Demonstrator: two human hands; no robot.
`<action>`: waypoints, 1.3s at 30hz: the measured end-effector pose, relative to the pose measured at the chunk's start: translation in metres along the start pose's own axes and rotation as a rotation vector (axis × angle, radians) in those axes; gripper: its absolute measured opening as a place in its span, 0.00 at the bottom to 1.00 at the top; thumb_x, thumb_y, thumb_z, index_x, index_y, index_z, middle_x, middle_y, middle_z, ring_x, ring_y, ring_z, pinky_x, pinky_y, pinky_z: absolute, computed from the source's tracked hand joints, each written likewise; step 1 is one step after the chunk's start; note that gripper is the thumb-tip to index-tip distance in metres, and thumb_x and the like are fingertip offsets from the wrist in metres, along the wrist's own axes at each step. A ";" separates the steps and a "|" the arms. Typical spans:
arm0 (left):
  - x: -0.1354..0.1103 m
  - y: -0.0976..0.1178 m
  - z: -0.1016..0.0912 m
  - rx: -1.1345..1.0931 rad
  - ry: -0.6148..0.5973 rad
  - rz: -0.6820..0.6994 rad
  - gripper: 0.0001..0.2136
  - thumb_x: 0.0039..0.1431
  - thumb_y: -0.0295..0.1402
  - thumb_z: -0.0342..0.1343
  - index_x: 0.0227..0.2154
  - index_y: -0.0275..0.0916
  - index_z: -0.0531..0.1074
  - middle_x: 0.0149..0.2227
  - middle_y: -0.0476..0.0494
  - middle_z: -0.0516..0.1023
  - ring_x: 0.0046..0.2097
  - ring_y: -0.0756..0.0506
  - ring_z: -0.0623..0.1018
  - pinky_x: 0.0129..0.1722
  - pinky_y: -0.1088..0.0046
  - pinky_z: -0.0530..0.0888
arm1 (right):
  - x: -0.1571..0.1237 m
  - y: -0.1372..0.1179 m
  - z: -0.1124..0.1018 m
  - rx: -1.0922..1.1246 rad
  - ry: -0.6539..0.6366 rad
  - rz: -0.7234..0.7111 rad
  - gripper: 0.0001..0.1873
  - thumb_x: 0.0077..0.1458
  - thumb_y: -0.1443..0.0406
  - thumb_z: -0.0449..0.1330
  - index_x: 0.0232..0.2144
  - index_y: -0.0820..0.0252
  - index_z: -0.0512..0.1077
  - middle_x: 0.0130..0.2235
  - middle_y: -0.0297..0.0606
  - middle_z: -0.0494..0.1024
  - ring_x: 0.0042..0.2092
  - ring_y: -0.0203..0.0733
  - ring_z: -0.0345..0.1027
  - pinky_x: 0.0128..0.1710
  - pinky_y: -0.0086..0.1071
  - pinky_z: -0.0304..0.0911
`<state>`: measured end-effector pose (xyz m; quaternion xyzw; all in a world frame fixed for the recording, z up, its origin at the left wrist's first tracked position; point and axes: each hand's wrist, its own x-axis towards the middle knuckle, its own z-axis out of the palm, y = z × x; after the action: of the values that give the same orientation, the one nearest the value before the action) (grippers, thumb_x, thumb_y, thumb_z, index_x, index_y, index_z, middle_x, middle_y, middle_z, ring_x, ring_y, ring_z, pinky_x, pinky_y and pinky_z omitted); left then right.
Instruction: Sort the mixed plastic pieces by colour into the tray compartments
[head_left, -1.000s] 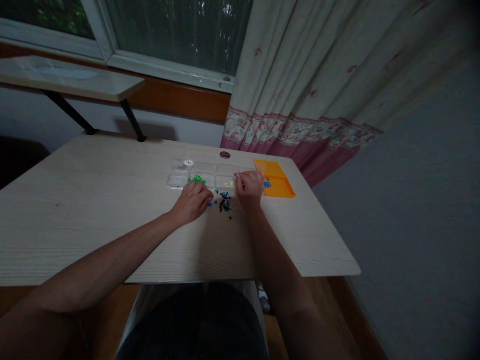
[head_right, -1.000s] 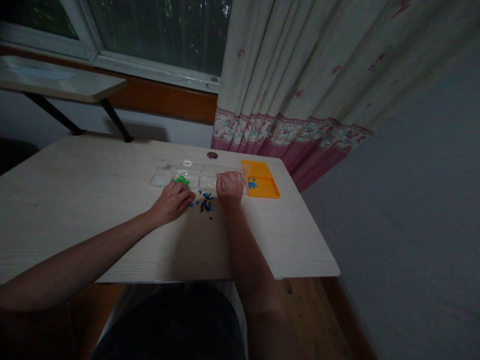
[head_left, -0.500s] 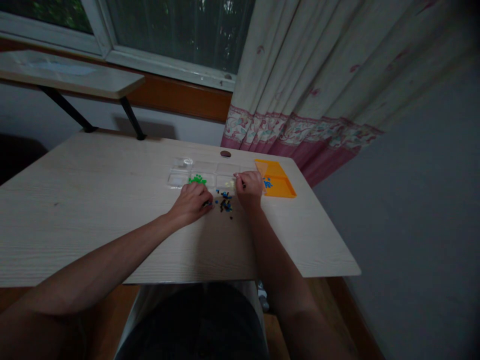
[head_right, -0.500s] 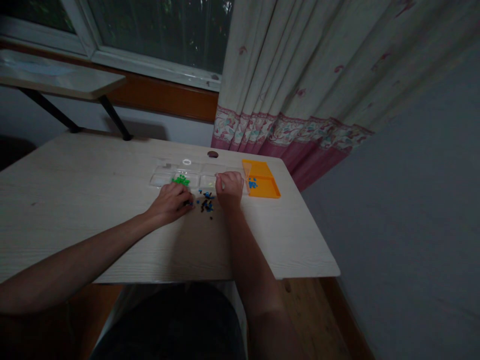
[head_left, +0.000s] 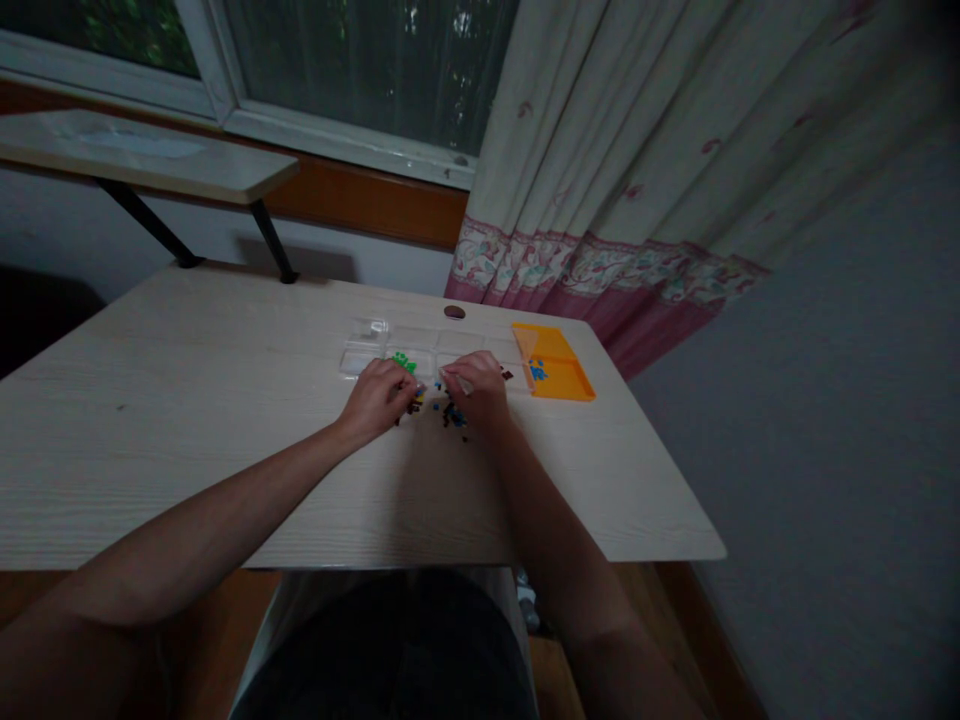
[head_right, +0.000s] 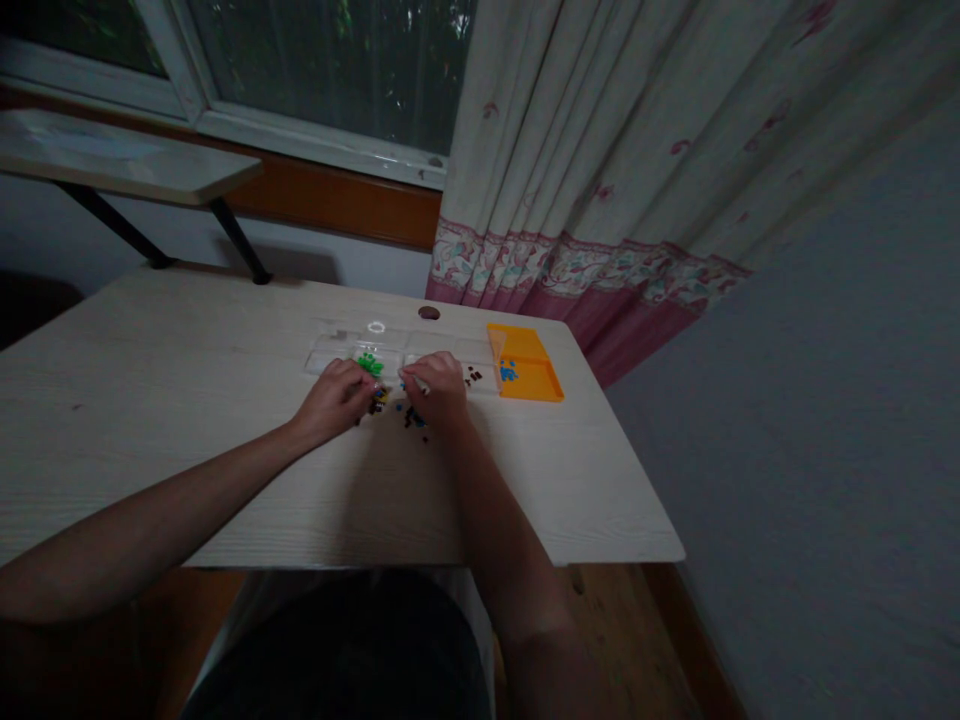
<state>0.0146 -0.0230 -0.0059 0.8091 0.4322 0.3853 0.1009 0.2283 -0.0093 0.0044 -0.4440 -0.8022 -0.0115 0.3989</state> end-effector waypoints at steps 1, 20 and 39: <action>0.001 -0.001 0.000 -0.035 0.036 -0.027 0.11 0.65 0.39 0.51 0.29 0.39 0.71 0.32 0.45 0.73 0.39 0.44 0.71 0.43 0.64 0.67 | 0.000 -0.005 0.001 0.034 -0.047 -0.045 0.12 0.62 0.57 0.57 0.38 0.54 0.78 0.36 0.38 0.79 0.43 0.43 0.67 0.47 0.38 0.59; 0.001 -0.001 0.004 -0.251 0.047 -0.159 0.16 0.65 0.42 0.50 0.25 0.40 0.70 0.26 0.48 0.70 0.33 0.47 0.71 0.35 0.69 0.67 | 0.003 -0.027 0.003 -0.067 -0.243 -0.141 0.16 0.65 0.54 0.54 0.40 0.52 0.79 0.34 0.36 0.80 0.40 0.42 0.65 0.41 0.36 0.54; 0.002 -0.011 -0.022 0.324 -0.116 0.034 0.12 0.64 0.37 0.50 0.39 0.40 0.77 0.36 0.39 0.75 0.43 0.39 0.70 0.46 0.59 0.66 | -0.009 0.061 -0.032 -0.336 0.325 0.548 0.15 0.61 0.58 0.55 0.39 0.56 0.80 0.42 0.42 0.79 0.48 0.48 0.62 0.52 0.42 0.52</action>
<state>-0.0074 -0.0190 0.0051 0.8429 0.4681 0.2650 -0.0126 0.2946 0.0098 -0.0001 -0.6942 -0.5664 -0.1064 0.4312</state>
